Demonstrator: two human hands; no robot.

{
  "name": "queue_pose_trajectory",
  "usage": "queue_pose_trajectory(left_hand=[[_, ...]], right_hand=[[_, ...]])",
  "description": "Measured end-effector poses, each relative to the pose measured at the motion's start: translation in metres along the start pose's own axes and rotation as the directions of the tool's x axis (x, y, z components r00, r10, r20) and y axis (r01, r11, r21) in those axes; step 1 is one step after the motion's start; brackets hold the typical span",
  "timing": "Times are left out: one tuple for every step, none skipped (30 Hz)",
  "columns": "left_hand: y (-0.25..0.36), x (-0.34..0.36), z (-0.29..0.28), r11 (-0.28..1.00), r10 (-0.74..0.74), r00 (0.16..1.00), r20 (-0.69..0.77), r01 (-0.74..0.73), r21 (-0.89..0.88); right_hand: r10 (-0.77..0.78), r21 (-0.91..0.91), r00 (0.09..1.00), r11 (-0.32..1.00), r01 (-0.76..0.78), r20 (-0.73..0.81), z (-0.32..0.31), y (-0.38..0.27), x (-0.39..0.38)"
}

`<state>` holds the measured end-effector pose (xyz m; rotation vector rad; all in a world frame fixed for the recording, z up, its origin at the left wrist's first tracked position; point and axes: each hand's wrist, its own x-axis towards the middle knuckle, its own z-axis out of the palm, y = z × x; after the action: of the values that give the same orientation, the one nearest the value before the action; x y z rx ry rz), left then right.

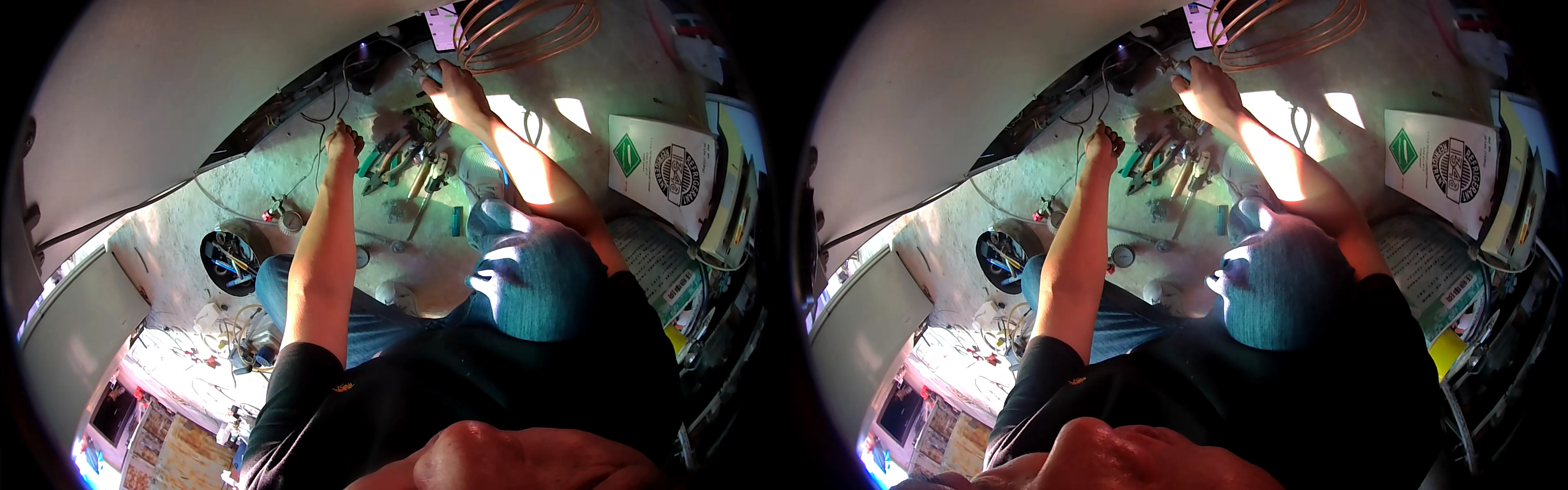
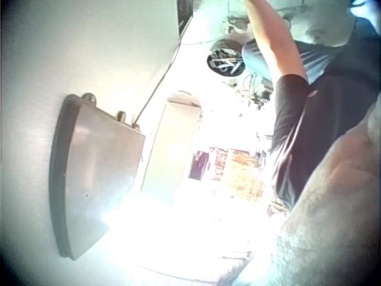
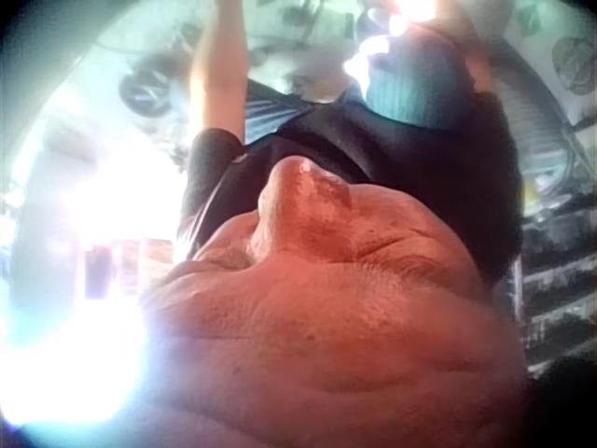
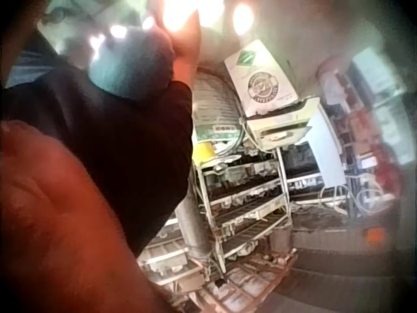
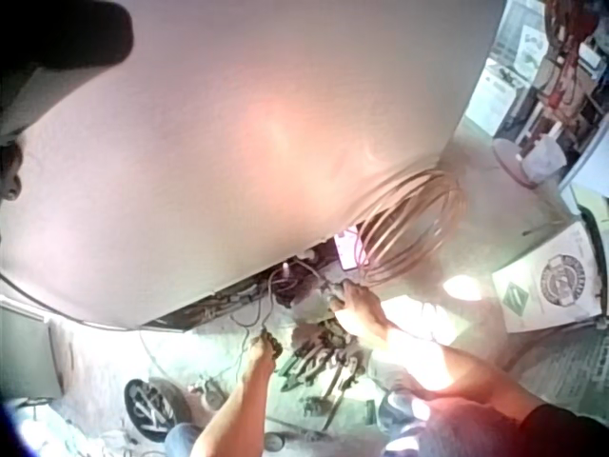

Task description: The person sits on the floor and uses a soldering iron to heat and join wires inside an appliance. They manipulate the wires with pliers and their hands, applying heat to the connection points.

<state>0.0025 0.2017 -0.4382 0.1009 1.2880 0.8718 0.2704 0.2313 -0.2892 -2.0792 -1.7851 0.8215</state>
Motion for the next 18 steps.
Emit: queue_pose_trajectory(left_hand=[[0.000,-0.003,0.006,1.000,-0.007,1.000,-0.029,0.007,0.000],[0.000,-0.001,0.003,1.000,0.001,1.000,-0.025,-0.001,0.004],[0.000,0.000,-0.001,1.000,0.008,1.000,-0.021,-0.008,0.007],[0.001,0.001,-0.005,1.000,0.016,1.000,-0.018,-0.016,0.011],[0.001,0.000,-0.003,0.999,0.019,0.999,-0.033,-0.018,0.026],[0.001,-0.001,-0.001,0.999,0.022,0.999,-0.048,-0.020,0.040],[0.001,-0.003,0.000,0.998,0.026,0.998,-0.064,-0.022,0.055],[0.002,-0.005,0.003,0.998,0.021,0.996,-0.083,-0.016,0.062],[0.003,-0.007,0.006,0.998,0.017,0.995,-0.103,-0.010,0.068],[0.004,-0.009,0.009,0.997,0.013,0.992,-0.122,-0.003,0.075],[0.005,-0.010,0.009,0.997,0.013,0.992,-0.122,-0.004,0.072],[0.006,-0.010,0.009,0.998,0.013,0.992,-0.122,-0.005,0.070],[0.007,-0.011,0.008,0.998,0.013,0.993,-0.121,-0.005,0.068],[0.006,-0.011,0.008,0.998,0.014,0.993,-0.116,-0.006,0.067],[0.006,-0.010,0.007,0.998,0.014,0.994,-0.110,-0.007,0.066],[0.006,-0.010,0.006,0.998,0.015,0.994,-0.105,-0.008,0.065],[0.006,-0.009,0.004,0.998,0.017,0.995,-0.094,-0.011,0.067],[0.006,-0.008,0.002,0.998,0.019,0.996,-0.084,-0.014,0.068]], right_hand=[[0.010,-0.011,1.000,1.000,-0.010,0.013,-0.001,0.003,0.000],[0.012,-0.016,0.999,1.000,-0.011,0.032,-0.003,-0.001,-0.001],[0.013,-0.021,0.999,1.000,-0.012,0.050,-0.004,-0.004,-0.001],[0.011,-0.023,0.999,1.000,-0.010,0.051,-0.003,-0.006,-0.001],[0.015,-0.028,0.999,1.000,-0.013,0.050,-0.003,-0.006,-0.001],[0.017,-0.034,0.999,0.999,-0.016,0.049,-0.003,-0.005,-0.001],[0.018,-0.040,0.999,0.999,-0.016,0.045,-0.003,-0.005,-0.001],[0.017,-0.047,0.999,0.999,-0.016,0.040,-0.003,-0.005,-0.002],[0.017,-0.054,0.999,0.998,-0.015,0.036,-0.003,-0.004,-0.002],[0.022,-0.053,0.999,0.998,-0.020,0.039,-0.003,-0.003,-0.002],[0.025,-0.049,0.999,0.999,-0.022,0.043,-0.003,-0.003,-0.001],[0.028,-0.045,0.999,0.999,-0.025,0.046,-0.002,-0.003,-0.001],[0.027,-0.046,0.999,0.999,-0.025,0.045,-0.002,-0.004,-0.001],[0.028,-0.047,0.999,0.999,-0.026,0.045,-0.001,-0.003,-0.001],[0.030,-0.049,0.999,0.998,-0.028,0.044,0.000,-0.002,0.000],[0.028,-0.049,0.999,0.998,-0.026,0.039,0.001,-0.002,0.000],[0.024,-0.048,0.999,0.999,-0.022,0.034,0.002,-0.001,0.000],[0.020,-0.047,0.999,0.999,-0.019,0.030,0.003,-0.001,0.001]])
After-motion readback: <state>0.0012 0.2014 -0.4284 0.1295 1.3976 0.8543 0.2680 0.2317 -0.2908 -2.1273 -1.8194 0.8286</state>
